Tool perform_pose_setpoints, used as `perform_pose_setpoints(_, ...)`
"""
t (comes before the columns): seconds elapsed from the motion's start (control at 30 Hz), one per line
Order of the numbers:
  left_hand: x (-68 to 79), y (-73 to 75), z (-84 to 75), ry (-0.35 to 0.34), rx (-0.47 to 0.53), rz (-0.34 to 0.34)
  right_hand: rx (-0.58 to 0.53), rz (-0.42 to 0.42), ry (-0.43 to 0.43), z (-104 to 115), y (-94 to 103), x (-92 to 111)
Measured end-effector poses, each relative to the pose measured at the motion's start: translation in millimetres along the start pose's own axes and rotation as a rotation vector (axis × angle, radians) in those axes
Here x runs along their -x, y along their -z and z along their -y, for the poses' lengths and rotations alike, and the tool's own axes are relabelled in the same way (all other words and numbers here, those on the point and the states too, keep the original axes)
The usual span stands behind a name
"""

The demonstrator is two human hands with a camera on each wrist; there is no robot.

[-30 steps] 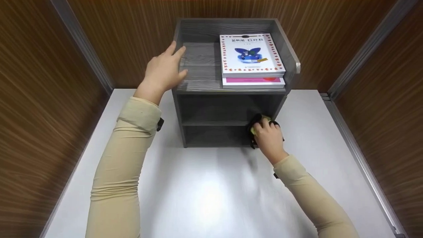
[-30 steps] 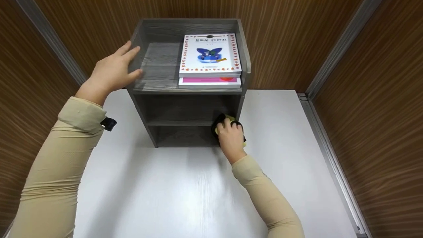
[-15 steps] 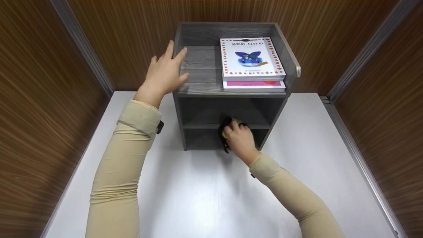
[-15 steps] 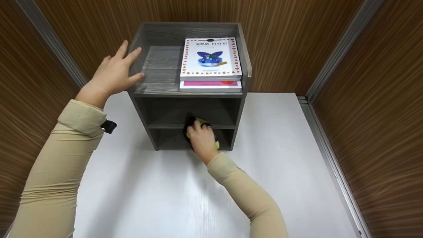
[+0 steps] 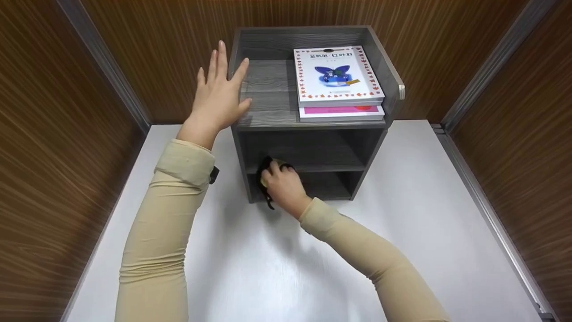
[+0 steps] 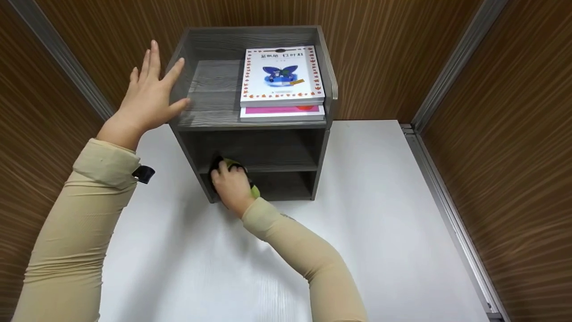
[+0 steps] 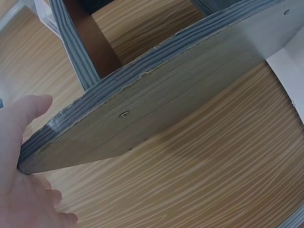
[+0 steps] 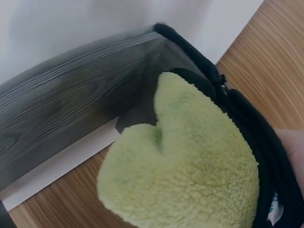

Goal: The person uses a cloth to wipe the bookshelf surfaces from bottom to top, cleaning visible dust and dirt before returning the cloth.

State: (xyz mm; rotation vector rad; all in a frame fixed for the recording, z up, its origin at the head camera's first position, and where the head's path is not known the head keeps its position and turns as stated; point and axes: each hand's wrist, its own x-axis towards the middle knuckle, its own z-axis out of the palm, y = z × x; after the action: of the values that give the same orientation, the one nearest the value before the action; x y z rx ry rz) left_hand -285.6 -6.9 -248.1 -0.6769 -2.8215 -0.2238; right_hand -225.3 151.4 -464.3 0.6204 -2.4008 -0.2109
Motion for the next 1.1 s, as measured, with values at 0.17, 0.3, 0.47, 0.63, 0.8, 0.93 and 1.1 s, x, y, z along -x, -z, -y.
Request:
perform_pose_setpoints(0.17,-1.7,3.1,0.7,0.007,-0.014,0.010,0.021,-0.006,0.031,13,-4.7,-12)
perform_pose_setpoints(0.3,-5.4,3.7,-1.0,0.005,-0.011,0.020,0.051,0.004,0.043,22,-8.2,-19)
perform_pose_setpoints(0.47,-7.4,3.7,-1.7,0.010,0.016,0.028,0.077,0.021,0.079,29,-12.9,-24)
perform_pose_setpoints(0.63,-7.5,6.3,1.5,0.014,0.041,0.031,0.001,-0.062,0.104,31,-20.8,-25)
perform_pose_setpoints(0.8,-7.9,7.8,5.5,0.023,0.057,0.035,-0.123,0.008,0.200,41,-35.4,-15)
perform_pose_setpoints(0.93,-7.0,4.5,5.2,0.027,0.067,0.035,-0.045,0.372,0.253,53,-54.7,5)
perform_pose_setpoints(1.1,-4.3,-2.1,0.6,0.026,0.082,0.037,0.093,0.726,0.181,56,-67.1,19)
